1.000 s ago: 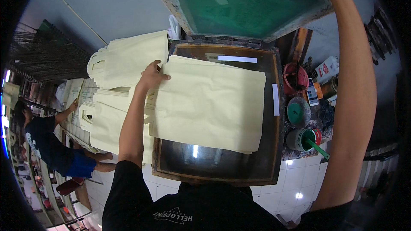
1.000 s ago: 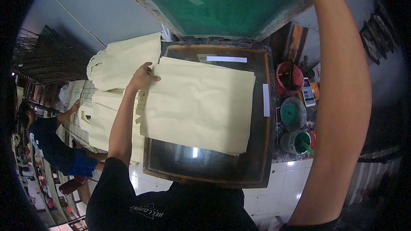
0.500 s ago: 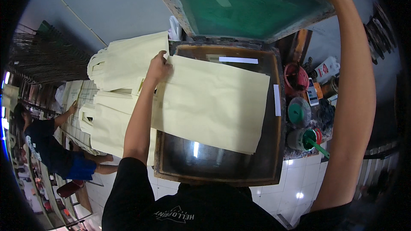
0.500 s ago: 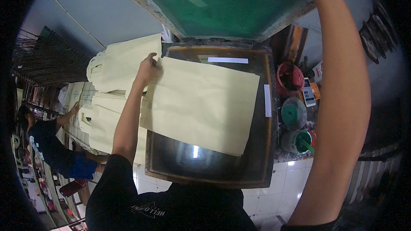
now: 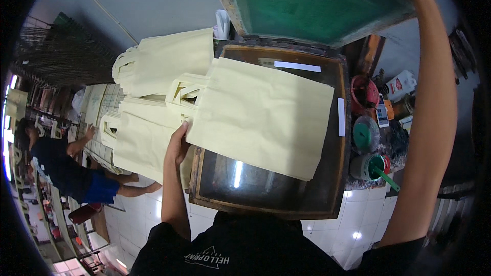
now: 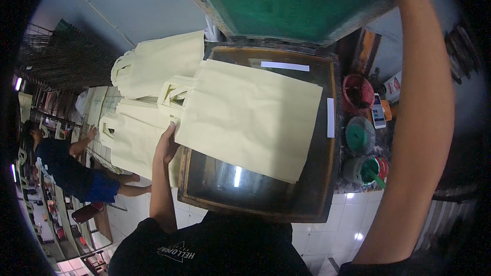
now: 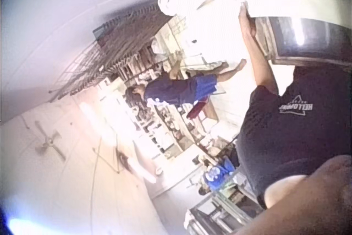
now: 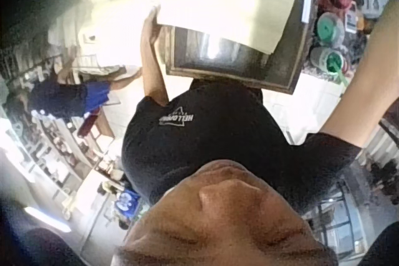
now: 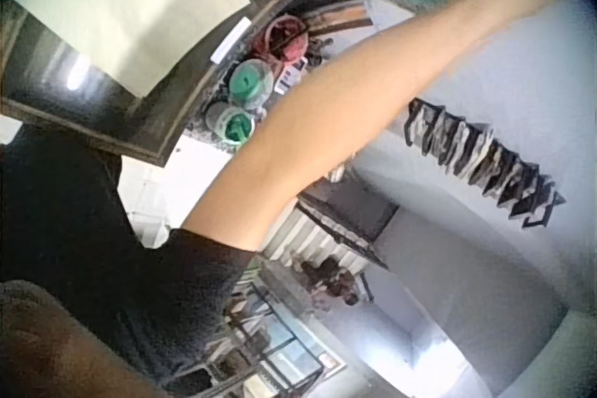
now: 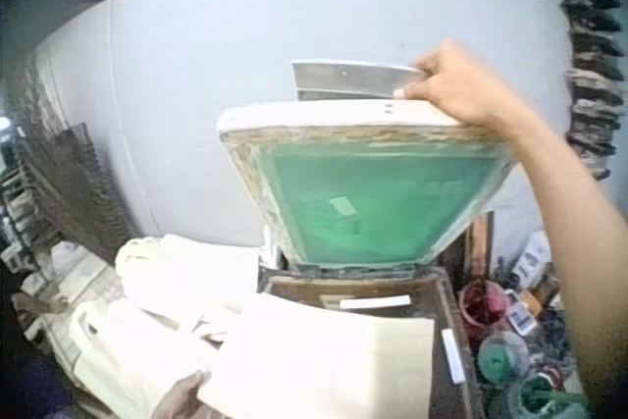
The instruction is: The person performs screen printing on yellow tote bags, placing each bag on the printing frame, pulling a squeegee across the screen to apply green ink, and then lifting the frame to reveal the printed design. The person repeats this for several bags and occasionally stirs the green ink in a container.
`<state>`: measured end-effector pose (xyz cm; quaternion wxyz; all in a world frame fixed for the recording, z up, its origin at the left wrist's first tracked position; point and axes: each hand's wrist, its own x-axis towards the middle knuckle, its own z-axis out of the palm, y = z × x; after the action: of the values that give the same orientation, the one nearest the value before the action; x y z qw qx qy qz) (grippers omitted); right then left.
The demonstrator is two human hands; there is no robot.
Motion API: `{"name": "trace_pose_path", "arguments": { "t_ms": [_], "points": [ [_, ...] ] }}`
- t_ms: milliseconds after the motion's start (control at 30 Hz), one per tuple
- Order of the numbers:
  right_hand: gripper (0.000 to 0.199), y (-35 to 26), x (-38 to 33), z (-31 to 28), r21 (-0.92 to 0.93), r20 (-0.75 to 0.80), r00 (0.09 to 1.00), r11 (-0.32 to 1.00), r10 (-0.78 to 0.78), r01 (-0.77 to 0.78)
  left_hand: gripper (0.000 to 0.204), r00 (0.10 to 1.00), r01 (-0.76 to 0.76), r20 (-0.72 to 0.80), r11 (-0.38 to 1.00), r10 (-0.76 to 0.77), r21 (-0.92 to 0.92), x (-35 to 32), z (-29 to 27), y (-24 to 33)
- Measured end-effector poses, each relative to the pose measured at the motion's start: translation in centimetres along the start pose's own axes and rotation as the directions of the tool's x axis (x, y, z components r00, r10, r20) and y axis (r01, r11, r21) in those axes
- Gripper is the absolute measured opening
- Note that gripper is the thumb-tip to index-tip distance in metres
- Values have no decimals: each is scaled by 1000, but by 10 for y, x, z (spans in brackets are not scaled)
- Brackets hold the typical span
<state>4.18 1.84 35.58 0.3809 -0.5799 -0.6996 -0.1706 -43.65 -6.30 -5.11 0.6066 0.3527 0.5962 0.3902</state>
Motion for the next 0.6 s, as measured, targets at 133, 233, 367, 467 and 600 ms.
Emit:
{"name": "trace_pose_path", "arguments": {
  "t_ms": [133,233,367,467,600],
  "points": [
    [39,3,3,-2,-84,30,1000,996,-10,13,32,985,-153,-101,980,141,-127,-15,38,5],
    [41,1,2,-3,-78,69,997,996,42,-36,26,974,-97,-196,992,111,78,-36,49,12],
    [43,4,2,-6,-86,47,999,996,6,-2,28,942,-190,-262,976,211,104,-54,70,-7],
    [44,1,1,-8,-61,60,998,998,-6,9,27,935,-159,-298,979,192,131,-59,71,-15],
    [46,6,6,-5,-84,66,998,996,14,-8,47,912,-115,-338,935,233,334,-70,74,-8]
  ]
}}
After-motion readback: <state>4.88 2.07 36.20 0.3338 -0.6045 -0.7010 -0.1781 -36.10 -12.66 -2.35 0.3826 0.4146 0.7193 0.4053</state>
